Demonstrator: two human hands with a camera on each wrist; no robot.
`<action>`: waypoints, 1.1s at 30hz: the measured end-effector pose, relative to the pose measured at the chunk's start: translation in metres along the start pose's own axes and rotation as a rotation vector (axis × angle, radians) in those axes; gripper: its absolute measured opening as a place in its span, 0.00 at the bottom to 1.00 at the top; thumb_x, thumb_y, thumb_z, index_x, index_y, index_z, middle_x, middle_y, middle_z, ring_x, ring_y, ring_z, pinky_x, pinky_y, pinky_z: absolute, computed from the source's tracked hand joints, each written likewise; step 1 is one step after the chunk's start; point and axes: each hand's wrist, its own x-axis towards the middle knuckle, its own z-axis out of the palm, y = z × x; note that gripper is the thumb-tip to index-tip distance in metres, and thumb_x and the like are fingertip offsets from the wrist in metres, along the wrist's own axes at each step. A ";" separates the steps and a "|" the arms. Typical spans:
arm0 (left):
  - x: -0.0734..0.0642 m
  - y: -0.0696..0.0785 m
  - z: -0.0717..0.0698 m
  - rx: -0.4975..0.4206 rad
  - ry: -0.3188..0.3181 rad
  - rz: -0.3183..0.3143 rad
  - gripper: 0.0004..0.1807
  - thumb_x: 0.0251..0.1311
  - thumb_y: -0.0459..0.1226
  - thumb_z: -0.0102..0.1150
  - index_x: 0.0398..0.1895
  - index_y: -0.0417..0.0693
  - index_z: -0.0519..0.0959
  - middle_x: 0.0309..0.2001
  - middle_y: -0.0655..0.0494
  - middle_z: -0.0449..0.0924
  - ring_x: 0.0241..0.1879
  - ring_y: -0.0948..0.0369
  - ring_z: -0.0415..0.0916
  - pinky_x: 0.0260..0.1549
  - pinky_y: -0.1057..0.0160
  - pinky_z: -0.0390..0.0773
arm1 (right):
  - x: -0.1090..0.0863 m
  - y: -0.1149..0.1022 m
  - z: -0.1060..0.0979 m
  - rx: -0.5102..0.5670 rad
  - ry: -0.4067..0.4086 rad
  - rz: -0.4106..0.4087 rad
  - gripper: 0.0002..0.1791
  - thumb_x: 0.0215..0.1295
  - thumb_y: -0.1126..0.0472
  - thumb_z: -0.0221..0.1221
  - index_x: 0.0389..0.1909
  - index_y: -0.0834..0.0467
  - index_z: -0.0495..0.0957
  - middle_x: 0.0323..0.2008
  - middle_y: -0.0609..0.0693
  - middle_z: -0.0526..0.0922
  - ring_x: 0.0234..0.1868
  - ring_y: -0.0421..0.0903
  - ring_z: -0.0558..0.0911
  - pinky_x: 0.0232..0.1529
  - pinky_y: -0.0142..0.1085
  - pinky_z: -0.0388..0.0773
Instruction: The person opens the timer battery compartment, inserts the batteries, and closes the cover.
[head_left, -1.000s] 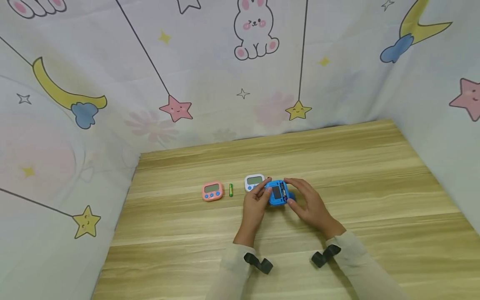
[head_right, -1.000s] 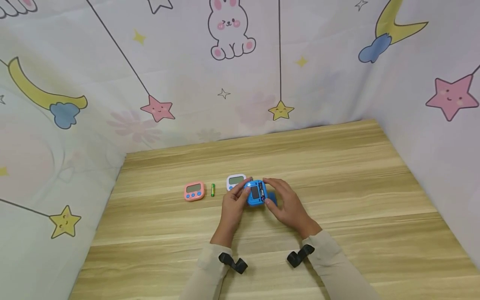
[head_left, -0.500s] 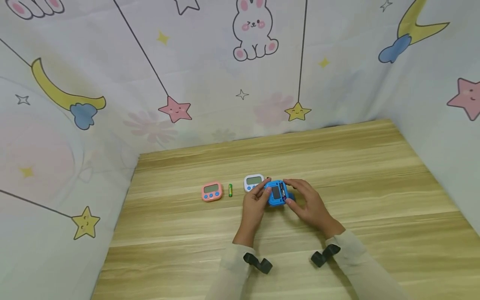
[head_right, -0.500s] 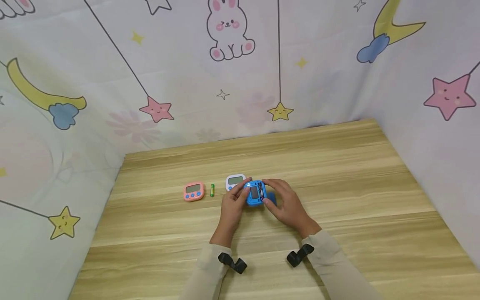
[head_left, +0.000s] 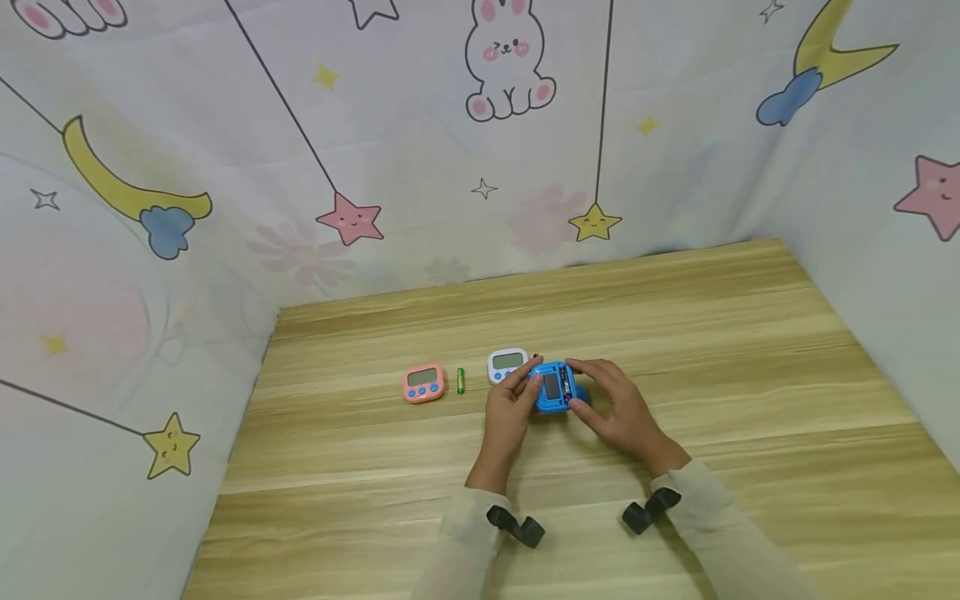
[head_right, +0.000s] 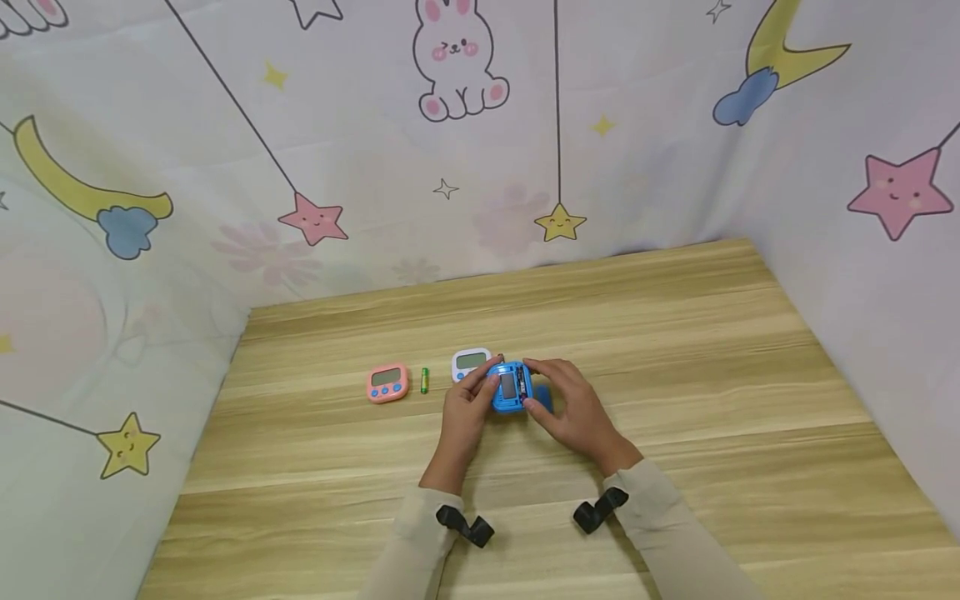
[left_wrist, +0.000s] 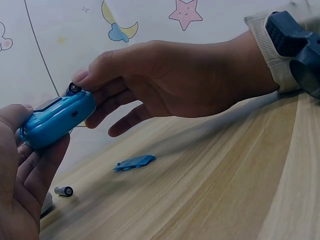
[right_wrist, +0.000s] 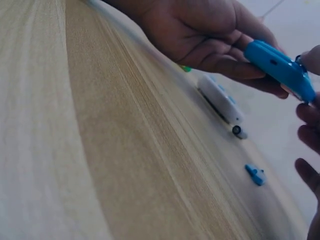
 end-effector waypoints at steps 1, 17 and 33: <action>0.000 0.000 0.000 0.002 -0.002 0.000 0.22 0.70 0.39 0.55 0.62 0.36 0.74 0.54 0.44 0.80 0.53 0.58 0.78 0.45 0.68 0.78 | 0.000 -0.001 0.000 -0.002 -0.003 0.004 0.32 0.59 0.60 0.66 0.66 0.54 0.71 0.56 0.49 0.77 0.57 0.48 0.74 0.61 0.42 0.68; -0.002 0.000 0.001 0.002 -0.016 0.002 0.21 0.70 0.39 0.55 0.61 0.37 0.75 0.51 0.44 0.82 0.51 0.56 0.79 0.44 0.68 0.79 | -0.003 -0.003 0.000 -0.004 -0.015 0.028 0.32 0.59 0.61 0.66 0.66 0.54 0.70 0.45 0.45 0.79 0.46 0.43 0.78 0.52 0.38 0.75; -0.001 0.004 0.004 -0.002 -0.026 -0.005 0.19 0.70 0.37 0.55 0.61 0.41 0.76 0.55 0.44 0.79 0.55 0.57 0.77 0.48 0.66 0.78 | 0.007 -0.020 -0.005 0.067 -0.003 0.050 0.31 0.51 0.75 0.67 0.59 0.70 0.71 0.38 0.56 0.80 0.41 0.52 0.81 0.46 0.48 0.80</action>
